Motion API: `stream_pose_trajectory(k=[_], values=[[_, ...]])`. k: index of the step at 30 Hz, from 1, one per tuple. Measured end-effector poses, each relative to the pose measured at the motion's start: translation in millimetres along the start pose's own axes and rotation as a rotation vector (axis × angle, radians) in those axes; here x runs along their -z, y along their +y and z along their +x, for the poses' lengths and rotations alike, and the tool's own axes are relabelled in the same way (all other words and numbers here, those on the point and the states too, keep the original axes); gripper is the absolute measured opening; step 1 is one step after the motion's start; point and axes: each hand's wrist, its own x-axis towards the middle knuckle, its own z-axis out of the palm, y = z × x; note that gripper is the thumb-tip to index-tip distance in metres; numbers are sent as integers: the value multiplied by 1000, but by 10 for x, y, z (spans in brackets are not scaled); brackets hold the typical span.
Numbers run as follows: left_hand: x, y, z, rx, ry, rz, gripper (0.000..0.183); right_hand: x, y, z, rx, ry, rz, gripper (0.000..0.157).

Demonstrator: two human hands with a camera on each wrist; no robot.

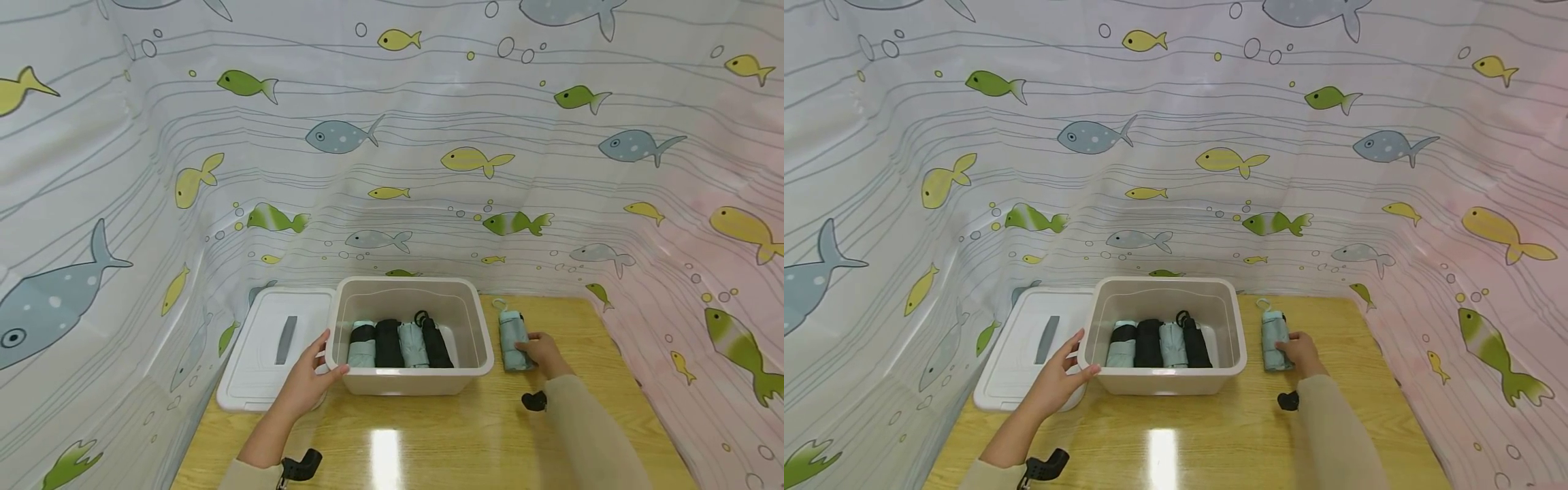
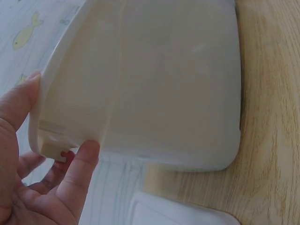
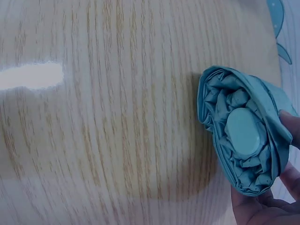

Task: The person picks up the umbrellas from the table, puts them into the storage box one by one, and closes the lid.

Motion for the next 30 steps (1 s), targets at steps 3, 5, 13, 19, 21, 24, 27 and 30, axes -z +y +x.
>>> stream_pose_trajectory(k=[3,5,13,19,21,24,27,30], values=[[1,5,-3,3,-1,-1,90,21,-35,-31,28,8,-78,63],[2,8,-6,5,1,1,91,32,-59,-47,45,12,-120,62],[-1,-6,2,26,6,26,94,81,-79,-52,79,9,-239,63],[-2,-7,11,36,9,17,92,73,-121,-70,126,4,-300,62],[-2,-6,13,38,10,14,92,65,-138,-74,141,5,-316,62],[-2,-16,19,42,6,8,93,54,-150,-77,145,10,-321,63],[-2,-23,21,34,1,8,95,57,-143,-91,134,13,-292,63],[1,-21,19,28,-2,10,96,73,-137,-116,102,-12,-170,63]])
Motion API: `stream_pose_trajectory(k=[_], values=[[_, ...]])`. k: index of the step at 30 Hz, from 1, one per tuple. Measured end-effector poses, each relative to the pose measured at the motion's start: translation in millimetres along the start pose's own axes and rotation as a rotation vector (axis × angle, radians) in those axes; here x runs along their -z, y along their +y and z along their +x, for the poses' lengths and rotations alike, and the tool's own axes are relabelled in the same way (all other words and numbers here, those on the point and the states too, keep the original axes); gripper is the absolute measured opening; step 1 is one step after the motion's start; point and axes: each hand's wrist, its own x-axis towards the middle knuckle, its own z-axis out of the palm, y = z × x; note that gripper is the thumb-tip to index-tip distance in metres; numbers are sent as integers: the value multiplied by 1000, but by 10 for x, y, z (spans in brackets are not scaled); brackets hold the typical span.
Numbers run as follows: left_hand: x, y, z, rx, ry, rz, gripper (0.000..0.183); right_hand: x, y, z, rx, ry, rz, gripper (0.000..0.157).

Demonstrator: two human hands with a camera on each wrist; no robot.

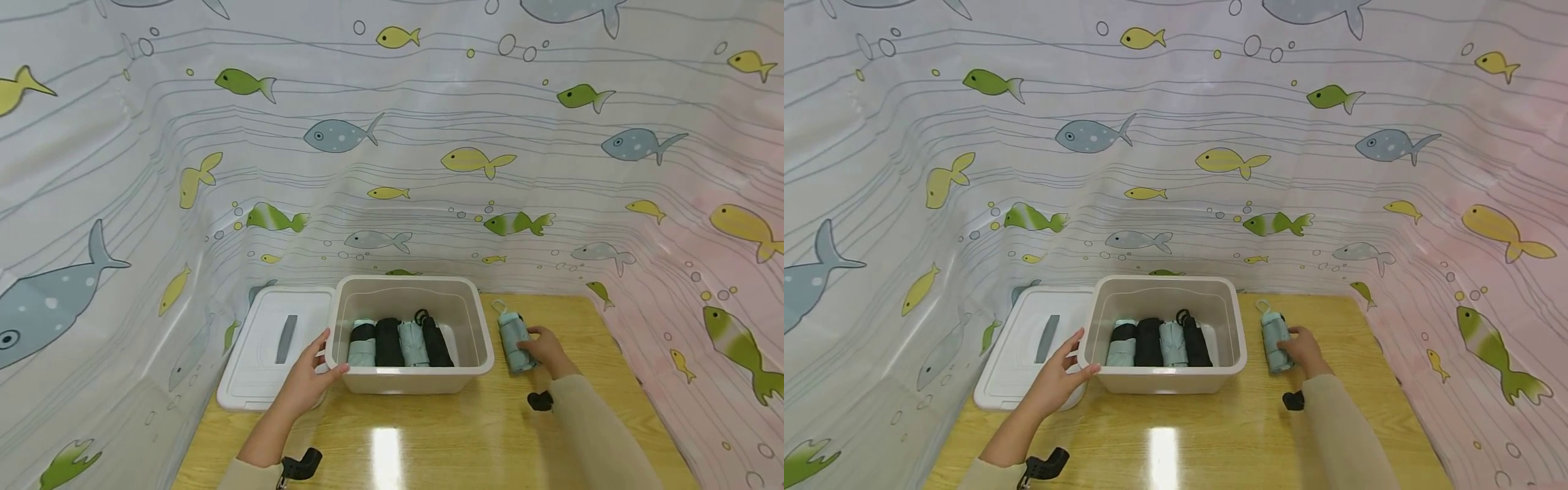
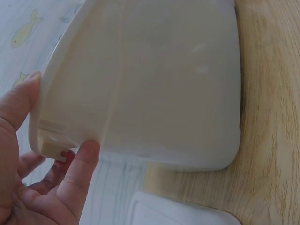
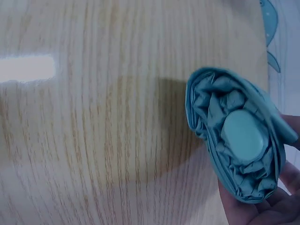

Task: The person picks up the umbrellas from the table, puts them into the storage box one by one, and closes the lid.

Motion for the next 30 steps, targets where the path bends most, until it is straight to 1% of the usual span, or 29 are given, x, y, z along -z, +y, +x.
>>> stream_pose_trajectory(k=[3,5,8,12,15,18,23,30], values=[[1,5,-2,-5,0,2,95,27,32,-31,-38,-41,153,65],[0,5,-2,-7,3,3,93,55,56,-59,-61,-73,227,67],[0,6,-7,-23,7,6,91,102,92,-98,-85,-101,277,68],[7,17,-13,-26,6,12,93,186,78,-164,-74,-127,332,70],[14,15,-12,-22,4,15,94,268,13,-221,-53,-130,348,70],[12,6,-7,-31,-1,14,93,351,-63,-279,-31,-131,335,71],[0,5,-4,-19,-3,5,91,463,-155,-347,9,-135,301,71],[-1,14,-7,-11,3,23,91,613,-316,-416,72,-172,292,72]])
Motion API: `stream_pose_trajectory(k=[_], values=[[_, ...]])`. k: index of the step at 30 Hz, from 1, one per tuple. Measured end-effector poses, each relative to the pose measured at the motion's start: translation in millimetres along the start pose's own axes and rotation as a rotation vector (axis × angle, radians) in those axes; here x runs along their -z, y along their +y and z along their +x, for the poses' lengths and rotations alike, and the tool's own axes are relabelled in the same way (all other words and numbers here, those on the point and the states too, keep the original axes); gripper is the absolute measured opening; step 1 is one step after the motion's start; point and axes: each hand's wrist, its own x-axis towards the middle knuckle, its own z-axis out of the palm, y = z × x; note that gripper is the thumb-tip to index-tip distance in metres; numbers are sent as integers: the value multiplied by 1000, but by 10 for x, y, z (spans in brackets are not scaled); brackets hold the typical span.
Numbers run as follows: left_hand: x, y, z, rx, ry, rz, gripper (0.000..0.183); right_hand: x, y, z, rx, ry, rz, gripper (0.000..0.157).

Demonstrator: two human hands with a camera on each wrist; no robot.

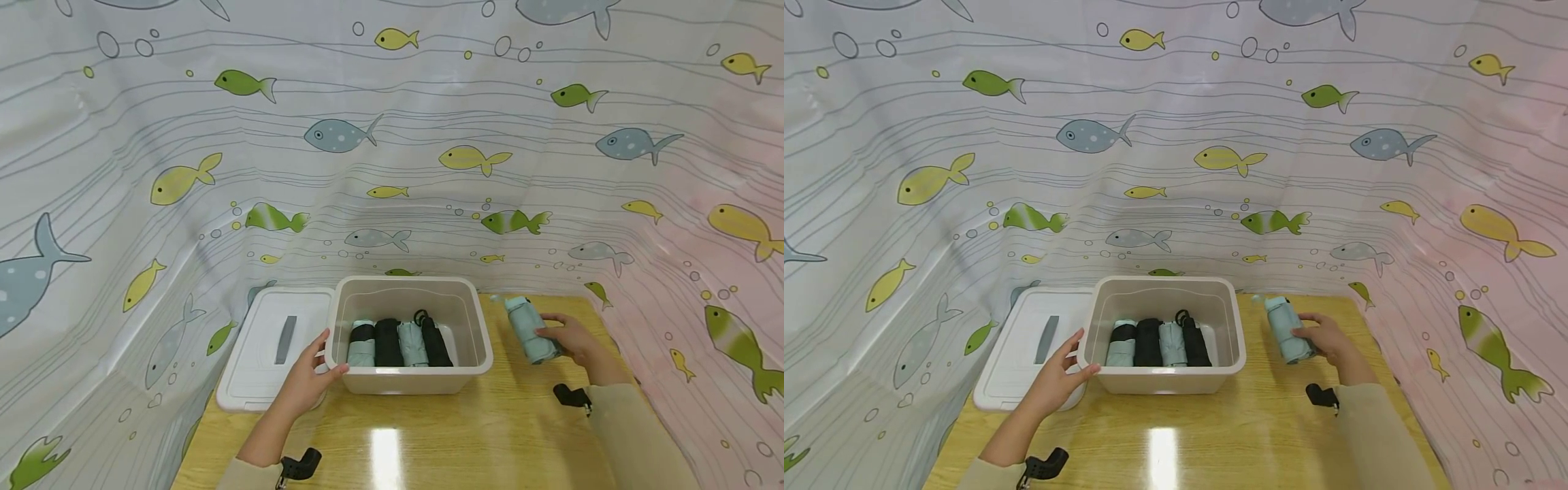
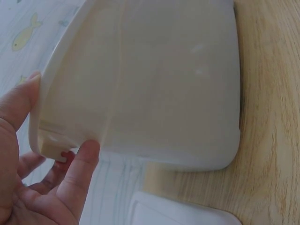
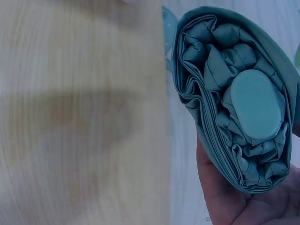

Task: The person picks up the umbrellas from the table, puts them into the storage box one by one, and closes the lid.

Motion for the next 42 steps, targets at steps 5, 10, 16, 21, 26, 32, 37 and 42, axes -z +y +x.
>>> stream_pose_trajectory(k=[5,10,16,21,26,32,37,42], values=[[6,-1,-6,2,-10,4,94,22,-235,-107,31,-52,-1,73],[18,-4,-5,12,-12,10,96,15,-496,-170,72,-107,4,74],[4,-7,2,17,-8,-6,94,-51,-767,-205,99,-152,-44,74],[-4,-16,6,10,-10,-13,92,-138,-971,-204,110,-182,-87,73],[4,-7,-7,0,-14,-9,93,-255,-1217,-167,104,-201,-161,69],[5,0,-20,2,-18,-17,94,-455,-1485,-81,125,-242,-279,64],[3,3,-22,5,-17,-15,97,-633,-1586,52,146,-295,-356,58],[2,-5,-19,0,-15,-5,95,-827,-1637,155,185,-329,-455,52]])
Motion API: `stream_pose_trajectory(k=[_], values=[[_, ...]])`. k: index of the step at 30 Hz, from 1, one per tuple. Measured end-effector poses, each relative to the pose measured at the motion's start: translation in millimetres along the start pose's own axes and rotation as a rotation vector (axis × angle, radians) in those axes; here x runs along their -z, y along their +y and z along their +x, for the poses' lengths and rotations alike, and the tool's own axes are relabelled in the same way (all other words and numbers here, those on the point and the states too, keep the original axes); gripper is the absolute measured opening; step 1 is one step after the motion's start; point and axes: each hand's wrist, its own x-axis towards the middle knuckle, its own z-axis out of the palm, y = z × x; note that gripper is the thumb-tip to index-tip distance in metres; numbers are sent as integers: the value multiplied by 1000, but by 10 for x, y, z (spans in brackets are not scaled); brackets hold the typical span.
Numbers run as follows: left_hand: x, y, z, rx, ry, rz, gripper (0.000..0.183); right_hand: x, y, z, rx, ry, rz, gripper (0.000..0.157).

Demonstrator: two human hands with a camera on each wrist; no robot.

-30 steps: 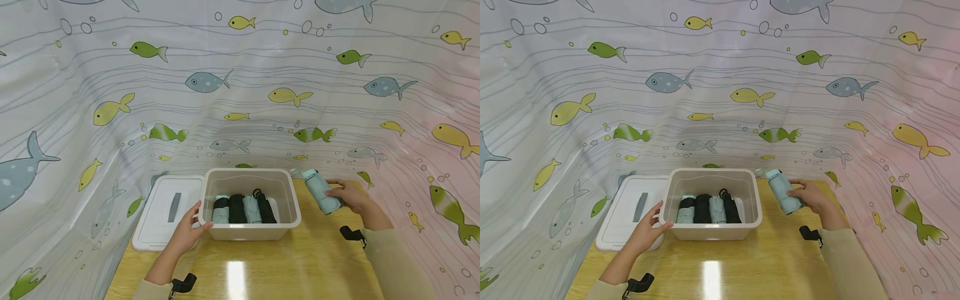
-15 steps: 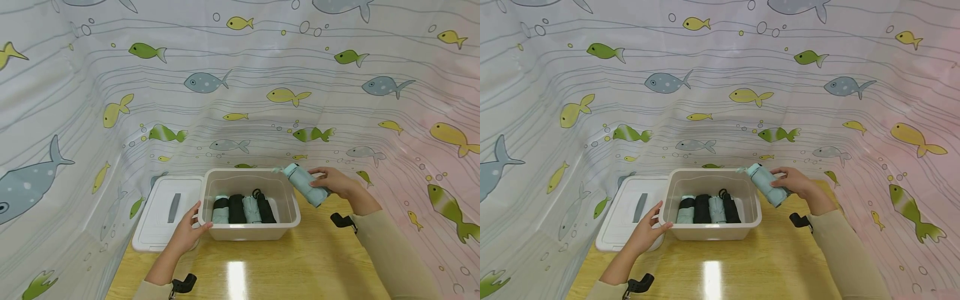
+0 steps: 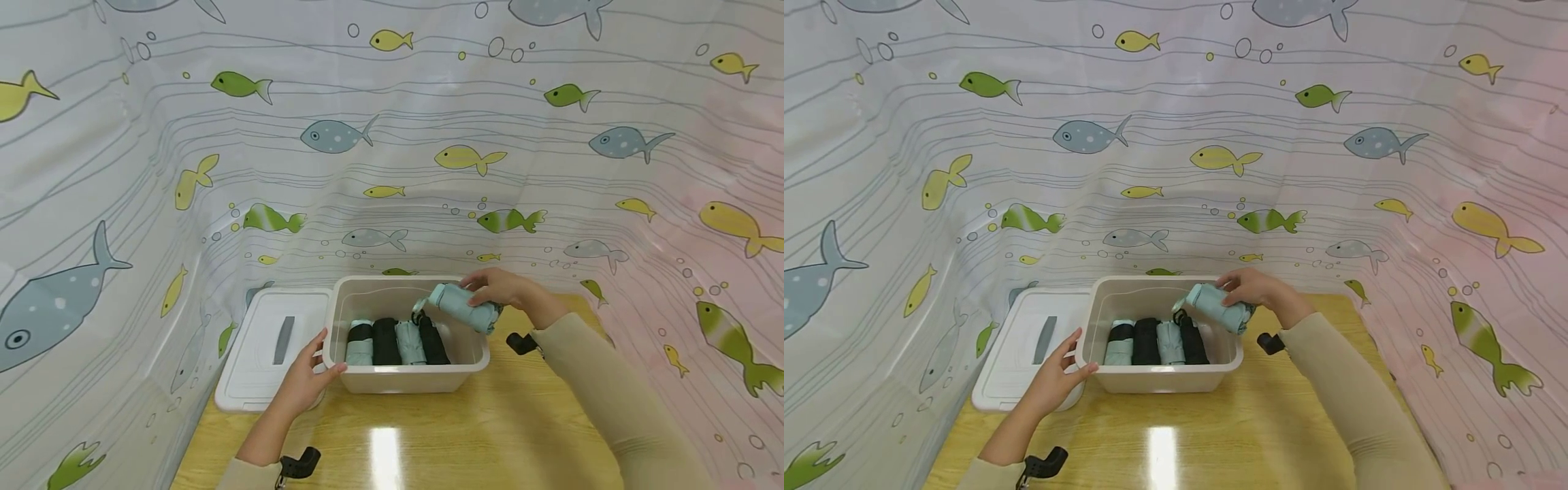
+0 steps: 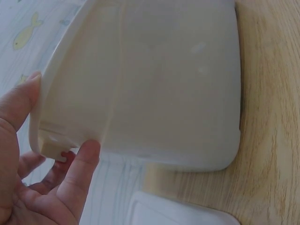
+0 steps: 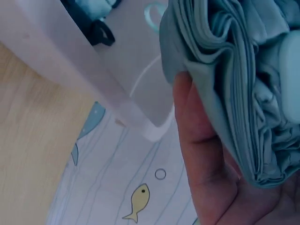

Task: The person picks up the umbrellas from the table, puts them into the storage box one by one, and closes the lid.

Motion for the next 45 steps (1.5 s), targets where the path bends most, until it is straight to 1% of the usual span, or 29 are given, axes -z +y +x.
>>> stream_pose_trajectory(k=[4,8,12,16,23,26,28,29,32,34,35,36,39,41,42,45], values=[[4,-1,1,1,-3,6,95,-124,-73,100,34,20,-153,44],[17,10,-2,6,4,7,94,-251,-162,188,37,33,-300,42],[28,27,-2,-3,1,8,93,-336,-240,273,-12,21,-383,42],[33,34,-2,-10,0,13,93,-395,-290,368,-61,-2,-462,37],[24,24,-6,-2,-4,10,93,-526,-223,554,-150,20,-561,38],[23,16,1,3,-9,14,95,-595,-183,603,-161,42,-591,35],[22,13,9,4,-11,12,95,-642,-162,637,-144,65,-623,32],[21,11,13,3,-13,11,96,-665,-153,661,-142,64,-635,26],[17,10,20,4,-14,9,96,-720,-102,770,-151,28,-684,18],[15,14,19,6,-11,6,97,-745,-37,861,-170,-23,-712,16],[15,16,18,7,-11,5,97,-743,80,957,-164,-53,-723,18],[16,17,17,0,-11,7,97,-749,114,992,-176,-77,-729,26],[19,24,14,-1,-8,9,97,-768,151,1032,-192,-138,-748,43],[20,20,14,0,-6,11,97,-790,131,1009,-198,-159,-746,50],[19,20,14,-1,-4,12,96,-813,35,941,-232,-167,-721,52],[8,13,12,-1,-3,12,96,-864,29,884,-282,-183,-609,58]])
